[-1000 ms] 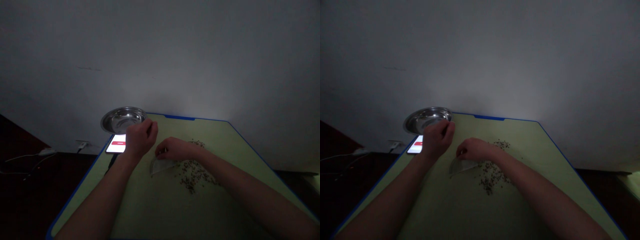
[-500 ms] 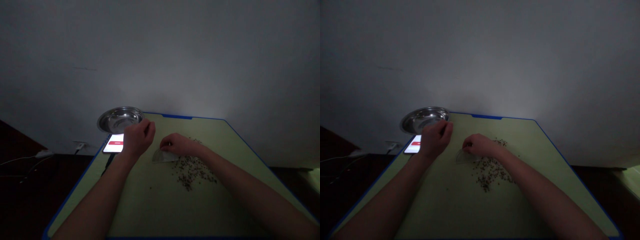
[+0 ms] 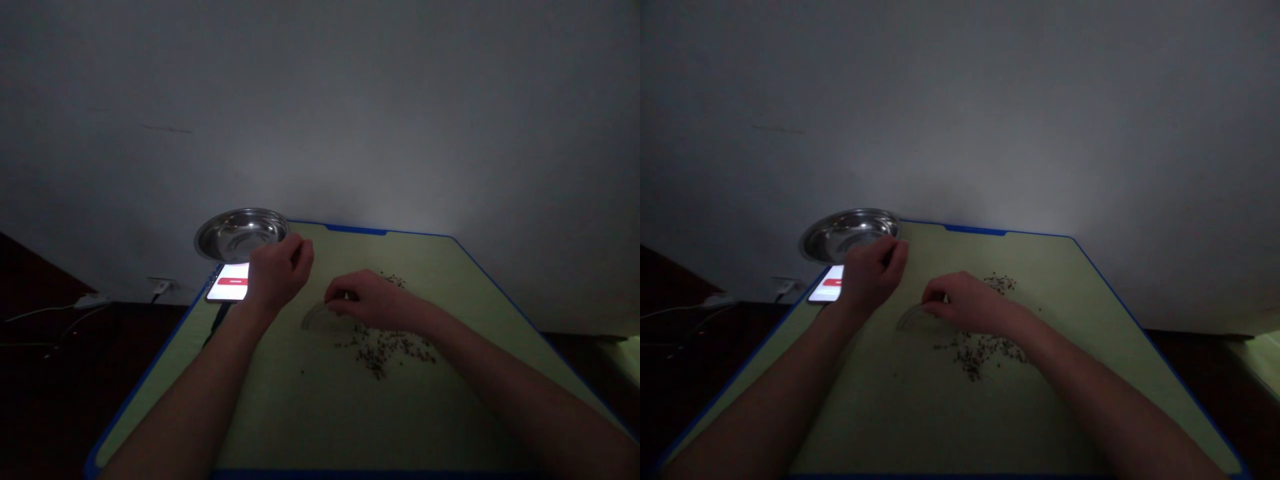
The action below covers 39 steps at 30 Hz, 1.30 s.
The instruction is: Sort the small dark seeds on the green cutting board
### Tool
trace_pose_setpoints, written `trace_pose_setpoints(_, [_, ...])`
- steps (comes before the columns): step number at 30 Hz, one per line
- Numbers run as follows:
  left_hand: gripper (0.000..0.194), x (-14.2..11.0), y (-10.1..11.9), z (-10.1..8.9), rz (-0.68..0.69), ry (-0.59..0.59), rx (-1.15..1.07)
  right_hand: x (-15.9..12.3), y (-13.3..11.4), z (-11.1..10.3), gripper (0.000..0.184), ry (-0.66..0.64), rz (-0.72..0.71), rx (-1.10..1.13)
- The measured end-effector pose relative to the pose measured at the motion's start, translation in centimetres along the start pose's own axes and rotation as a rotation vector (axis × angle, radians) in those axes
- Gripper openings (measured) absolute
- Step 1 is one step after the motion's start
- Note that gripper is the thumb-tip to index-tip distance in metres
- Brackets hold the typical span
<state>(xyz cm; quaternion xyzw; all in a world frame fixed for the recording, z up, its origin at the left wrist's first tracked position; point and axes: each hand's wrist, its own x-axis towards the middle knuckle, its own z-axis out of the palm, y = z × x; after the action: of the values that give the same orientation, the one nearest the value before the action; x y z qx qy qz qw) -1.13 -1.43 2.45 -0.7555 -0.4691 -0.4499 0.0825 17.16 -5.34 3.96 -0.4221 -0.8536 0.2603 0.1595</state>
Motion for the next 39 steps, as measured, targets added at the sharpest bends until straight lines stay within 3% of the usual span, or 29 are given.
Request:
trace_pose_setpoints(6, [0.033, -0.1, 0.0, 0.2, -0.004, -0.016, -0.01, -6.5, -0.7, -0.1, 0.011, 0.081, 0.287, -0.033])
trace_pose_setpoints(9, [0.034, -0.2, 0.0, 0.3, -0.006, -0.028, -0.016, -9.5, -1.2, 1.6, 0.012, 0.058, 0.321, -0.066])
trace_pose_setpoints(12, [0.033, -0.2, 0.1, 0.3, -0.015, -0.037, -0.004, -10.7, -1.5, 3.5, 0.016, 0.025, 0.308, -0.103])
trace_pose_setpoints(17, [0.033, -0.2, 0.2, 0.3, -0.021, -0.05, -0.006, -10.0, -1.0, 4.3, 0.019, 0.037, 0.316, -0.23])
trace_pose_setpoints(31, [0.034, -0.2, 0.1, 0.3, -0.024, -0.055, -0.004, -8.1, 3.8, 0.5, 0.022, 0.213, 0.42, -0.548])
trace_pose_setpoints(35, [0.033, -0.1, 0.1, 0.3, -0.018, -0.055, -0.014, -8.3, 4.4, -0.3, 0.023, 0.234, 0.422, -0.509])
trace_pose_setpoints(39, [0.033, -0.1, 0.1, 0.3, -0.01, -0.054, -0.017, -8.1, 3.1, -0.2, 0.021, 0.236, 0.394, -0.366])
